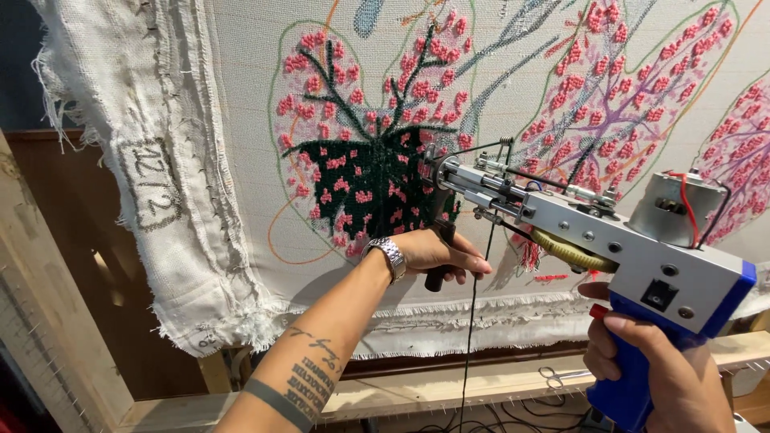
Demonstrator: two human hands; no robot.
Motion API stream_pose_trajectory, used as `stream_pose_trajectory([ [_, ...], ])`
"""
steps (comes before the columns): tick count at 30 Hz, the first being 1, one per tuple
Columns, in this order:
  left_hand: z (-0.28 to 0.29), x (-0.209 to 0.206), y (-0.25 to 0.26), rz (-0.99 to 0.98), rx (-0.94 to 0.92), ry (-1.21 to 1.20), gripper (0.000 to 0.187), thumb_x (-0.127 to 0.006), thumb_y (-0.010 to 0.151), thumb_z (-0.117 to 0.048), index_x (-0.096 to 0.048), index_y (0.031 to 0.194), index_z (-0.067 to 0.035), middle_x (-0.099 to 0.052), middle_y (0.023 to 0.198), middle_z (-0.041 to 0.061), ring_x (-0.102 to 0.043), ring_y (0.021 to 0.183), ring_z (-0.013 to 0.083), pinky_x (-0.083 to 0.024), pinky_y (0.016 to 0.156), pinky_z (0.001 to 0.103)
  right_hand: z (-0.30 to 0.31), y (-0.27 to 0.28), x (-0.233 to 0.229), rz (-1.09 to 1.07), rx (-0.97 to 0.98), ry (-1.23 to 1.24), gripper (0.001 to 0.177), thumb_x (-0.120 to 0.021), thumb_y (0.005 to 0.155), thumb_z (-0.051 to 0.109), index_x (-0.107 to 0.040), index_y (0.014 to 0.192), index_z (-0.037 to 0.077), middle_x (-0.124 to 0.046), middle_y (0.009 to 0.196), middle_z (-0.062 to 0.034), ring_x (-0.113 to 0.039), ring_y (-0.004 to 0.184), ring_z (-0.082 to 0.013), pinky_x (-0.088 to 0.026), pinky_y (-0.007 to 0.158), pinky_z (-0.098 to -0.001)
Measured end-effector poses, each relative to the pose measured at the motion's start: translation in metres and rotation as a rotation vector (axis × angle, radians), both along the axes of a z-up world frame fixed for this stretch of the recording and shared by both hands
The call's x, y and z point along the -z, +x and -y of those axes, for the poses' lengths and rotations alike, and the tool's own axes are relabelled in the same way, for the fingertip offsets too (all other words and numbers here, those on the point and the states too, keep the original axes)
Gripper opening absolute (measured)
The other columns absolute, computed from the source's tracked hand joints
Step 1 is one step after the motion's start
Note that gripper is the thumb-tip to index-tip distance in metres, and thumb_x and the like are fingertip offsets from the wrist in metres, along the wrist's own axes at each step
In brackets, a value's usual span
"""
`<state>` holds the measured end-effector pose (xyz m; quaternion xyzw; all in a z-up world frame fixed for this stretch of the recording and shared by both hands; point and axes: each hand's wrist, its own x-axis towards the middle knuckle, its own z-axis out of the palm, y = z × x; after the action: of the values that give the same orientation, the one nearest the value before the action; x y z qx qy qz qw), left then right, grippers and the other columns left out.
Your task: Using a tufting gun to create a patterned design on a stretched rug cloth.
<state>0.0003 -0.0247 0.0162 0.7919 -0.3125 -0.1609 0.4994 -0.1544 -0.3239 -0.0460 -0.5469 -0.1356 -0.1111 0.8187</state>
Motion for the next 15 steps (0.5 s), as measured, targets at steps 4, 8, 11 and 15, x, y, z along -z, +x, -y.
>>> stream_pose_trajectory([
  [4, -0.004, 0.007, 0.012, -0.009, -0.002, -0.021, 0.039, -0.084, 0.079, -0.039, -0.081, 0.101, -0.007, -0.077, 0.085, 0.004, -0.07, 0.072, 0.009, -0.055, 0.061, 0.026, -0.009, 0.004, 0.002, -0.006, -0.012, 0.024, 0.048, -0.064, 0.095, 0.008, -0.058, 0.137, -0.013, -0.047, 0.072, -0.0111, -0.044, 0.06, -0.0206, -0.037, 0.051, -0.0353],
  [8, -0.007, 0.006, 0.015, -0.036, -0.013, -0.083, 0.044, -0.083, 0.08, -0.043, -0.08, 0.108, -0.009, -0.079, 0.096, 0.003, -0.068, 0.07, 0.0098, -0.055, 0.059, 0.025, -0.027, 0.001, 0.0, 0.027, -0.014, 0.063, 0.046, -0.065, 0.093, 0.007, -0.058, 0.135, -0.011, -0.051, 0.075, -0.0088, -0.046, 0.062, -0.018, -0.039, 0.052, -0.0335],
  [11, -0.008, 0.003, 0.013, -0.038, -0.071, -0.098, 0.047, -0.081, 0.08, -0.046, -0.079, 0.112, -0.012, -0.079, 0.101, 0.003, -0.066, 0.067, 0.01, -0.052, 0.056, 0.023, -0.036, 0.005, 0.006, 0.0, 0.028, 0.1, 0.042, -0.066, 0.092, 0.005, -0.056, 0.129, -0.013, -0.053, 0.078, -0.0089, -0.048, 0.064, -0.0186, -0.039, 0.052, -0.0342],
  [15, -0.012, 0.01, 0.023, -0.022, -0.146, -0.13, 0.051, -0.079, 0.08, -0.048, -0.077, 0.117, -0.014, -0.079, 0.103, 0.004, -0.067, 0.065, 0.0107, -0.049, 0.052, 0.022, -0.047, 0.007, 0.009, 0.009, 0.029, 0.039, 0.041, -0.067, 0.094, 0.004, -0.058, 0.132, -0.009, -0.052, 0.075, -0.0103, -0.049, 0.061, -0.0202, -0.04, 0.051, -0.0346],
])
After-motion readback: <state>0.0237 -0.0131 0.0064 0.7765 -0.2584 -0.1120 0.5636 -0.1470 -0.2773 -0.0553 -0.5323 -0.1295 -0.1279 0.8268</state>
